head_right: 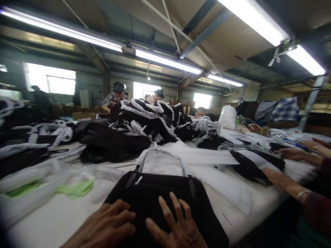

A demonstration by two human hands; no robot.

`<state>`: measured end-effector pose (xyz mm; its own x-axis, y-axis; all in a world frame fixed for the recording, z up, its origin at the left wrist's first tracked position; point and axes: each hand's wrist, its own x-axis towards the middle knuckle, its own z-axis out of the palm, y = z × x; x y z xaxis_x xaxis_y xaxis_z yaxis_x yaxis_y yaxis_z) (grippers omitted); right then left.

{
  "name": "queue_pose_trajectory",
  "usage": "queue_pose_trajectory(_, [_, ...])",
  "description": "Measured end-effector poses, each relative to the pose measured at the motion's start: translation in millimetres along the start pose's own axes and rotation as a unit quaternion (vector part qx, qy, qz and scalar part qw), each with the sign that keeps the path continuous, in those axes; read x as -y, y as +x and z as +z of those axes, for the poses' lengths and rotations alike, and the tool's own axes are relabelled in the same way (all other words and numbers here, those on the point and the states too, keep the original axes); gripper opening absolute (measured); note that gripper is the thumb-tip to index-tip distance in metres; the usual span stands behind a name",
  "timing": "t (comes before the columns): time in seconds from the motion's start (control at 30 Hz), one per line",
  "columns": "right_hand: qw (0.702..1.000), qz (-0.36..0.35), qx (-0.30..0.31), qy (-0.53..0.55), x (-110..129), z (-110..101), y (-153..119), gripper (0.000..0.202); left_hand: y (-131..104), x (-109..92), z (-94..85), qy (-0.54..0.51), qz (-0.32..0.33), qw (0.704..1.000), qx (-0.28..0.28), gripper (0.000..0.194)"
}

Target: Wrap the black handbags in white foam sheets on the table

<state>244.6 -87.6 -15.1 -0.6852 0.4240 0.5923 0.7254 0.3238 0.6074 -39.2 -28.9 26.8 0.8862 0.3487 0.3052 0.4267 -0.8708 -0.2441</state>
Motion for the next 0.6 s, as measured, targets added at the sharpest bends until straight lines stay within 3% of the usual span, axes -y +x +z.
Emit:
queue_pose_trajectory(0.1, [0.998, 0.007, 0.047, 0.05, -0.7, -8.6, -2.2, 0.066, 59.1, 13.3, -45.7, -0.106, -0.063, 0.992, 0.024, 0.036])
queue_pose_trajectory(0.17, [0.994, 0.011, 0.067, 0.086, -1.6, -11.3, -4.0, 0.082, 107.9, 16.1, -52.7, -0.11, -0.122, 0.986, 0.016, 0.045])
queue_pose_trajectory(0.23, [0.992, 0.018, 0.076, 0.101, -0.8, -10.1, -6.1, 0.091, 148.7, 12.2, -36.8, -0.093, -0.171, 0.98, 0.04, 0.054])
queue_pose_trajectory(0.3, [0.993, 0.034, 0.069, 0.095, 2.6, -5.2, -8.6, 0.083, 172.1, 4.9, -6.6, -0.077, -0.178, 0.978, 0.078, 0.052])
queue_pose_trajectory(0.37, [0.995, 0.051, 0.049, 0.073, 7.8, 2.4, -11.1, 0.067, 179.3, 0.9, 24.3, -0.057, -0.154, 0.979, 0.124, 0.043])
queue_pose_trajectory(0.43, [0.997, 0.06, 0.029, 0.045, 13.3, 11.4, -13.4, 0.056, 179.1, 5.8, 46.2, -0.04, -0.119, 0.98, 0.155, 0.051])
queue_pose_trajectory(0.6, [0.996, 0.078, 0.025, 0.021, 24.5, 37.5, -19.0, 0.052, 187.7, 37.2, 62.2, -0.038, -0.063, 0.973, 0.22, 0.061])
